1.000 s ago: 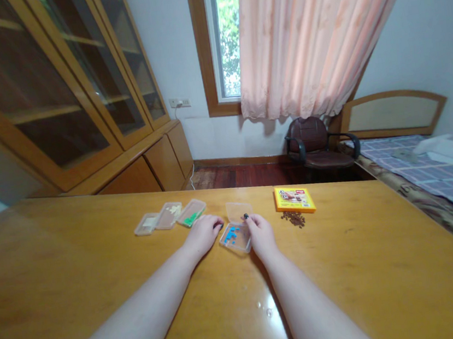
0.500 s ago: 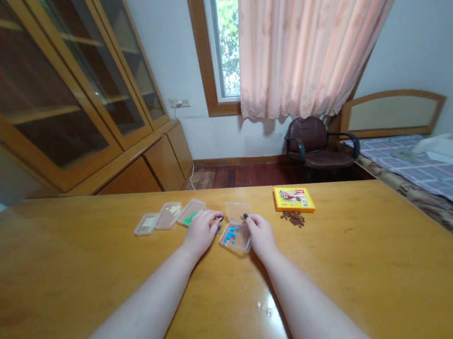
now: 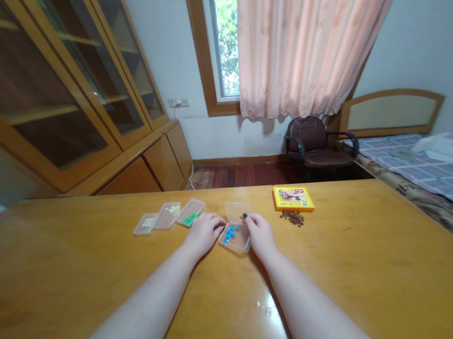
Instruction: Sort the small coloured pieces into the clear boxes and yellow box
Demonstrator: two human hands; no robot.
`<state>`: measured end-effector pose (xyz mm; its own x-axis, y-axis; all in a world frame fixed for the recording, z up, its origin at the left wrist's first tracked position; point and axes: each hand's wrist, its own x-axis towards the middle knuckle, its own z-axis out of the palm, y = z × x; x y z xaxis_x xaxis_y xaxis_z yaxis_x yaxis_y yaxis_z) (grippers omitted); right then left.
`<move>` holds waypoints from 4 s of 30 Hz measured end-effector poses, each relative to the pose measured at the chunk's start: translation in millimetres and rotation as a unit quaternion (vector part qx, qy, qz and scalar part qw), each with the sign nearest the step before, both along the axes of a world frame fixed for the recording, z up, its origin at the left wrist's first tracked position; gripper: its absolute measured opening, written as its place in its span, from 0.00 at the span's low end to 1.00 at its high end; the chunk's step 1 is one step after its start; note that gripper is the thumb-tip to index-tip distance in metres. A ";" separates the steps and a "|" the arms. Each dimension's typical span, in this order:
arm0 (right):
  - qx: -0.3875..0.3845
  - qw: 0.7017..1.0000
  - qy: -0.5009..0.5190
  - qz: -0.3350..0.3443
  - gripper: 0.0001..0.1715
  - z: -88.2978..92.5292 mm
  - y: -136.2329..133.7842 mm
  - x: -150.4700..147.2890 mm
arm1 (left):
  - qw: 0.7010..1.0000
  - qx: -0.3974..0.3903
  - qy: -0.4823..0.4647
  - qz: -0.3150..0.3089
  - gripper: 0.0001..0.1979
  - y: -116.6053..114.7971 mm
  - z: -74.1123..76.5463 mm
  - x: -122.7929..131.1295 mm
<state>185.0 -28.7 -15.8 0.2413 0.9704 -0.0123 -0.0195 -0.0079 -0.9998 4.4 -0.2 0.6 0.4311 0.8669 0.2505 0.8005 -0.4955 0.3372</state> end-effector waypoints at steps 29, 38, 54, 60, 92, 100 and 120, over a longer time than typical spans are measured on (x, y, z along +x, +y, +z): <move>-0.001 1.000 0.002 0.004 0.22 -2.7 0.7 0.8 | 0.988 0.094 -0.119 -0.039 0.11 -4.0 10.3 -1.6; -0.001 1.000 0.000 0.004 0.21 -1.2 0.3 0.3 | 0.996 0.010 0.034 0.078 0.08 1.9 -0.5 -2.4; 0.002 1.000 -0.001 0.009 0.20 -6.3 2.7 1.4 | 0.994 -0.008 0.086 0.073 0.06 1.1 0.0 1.4; 0.007 1.000 -0.007 0.010 0.21 -4.6 1.9 1.1 | 0.993 -0.009 0.088 0.071 0.07 -1.9 3.1 2.2; 0.006 1.000 -0.021 0.001 0.21 -1.7 0.1 0.2 | 0.998 -0.006 0.037 0.051 0.05 0.1 2.5 4.3; 0.001 1.000 -0.019 0.005 0.21 -1.1 -0.4 0.2 | 0.998 -0.014 0.035 0.057 0.07 -0.4 5.6 5.5; 0.004 1.000 0.025 -0.012 0.21 0.7 0.4 0.9 | 0.998 -0.005 -0.040 0.042 0.11 2.7 5.1 -2.2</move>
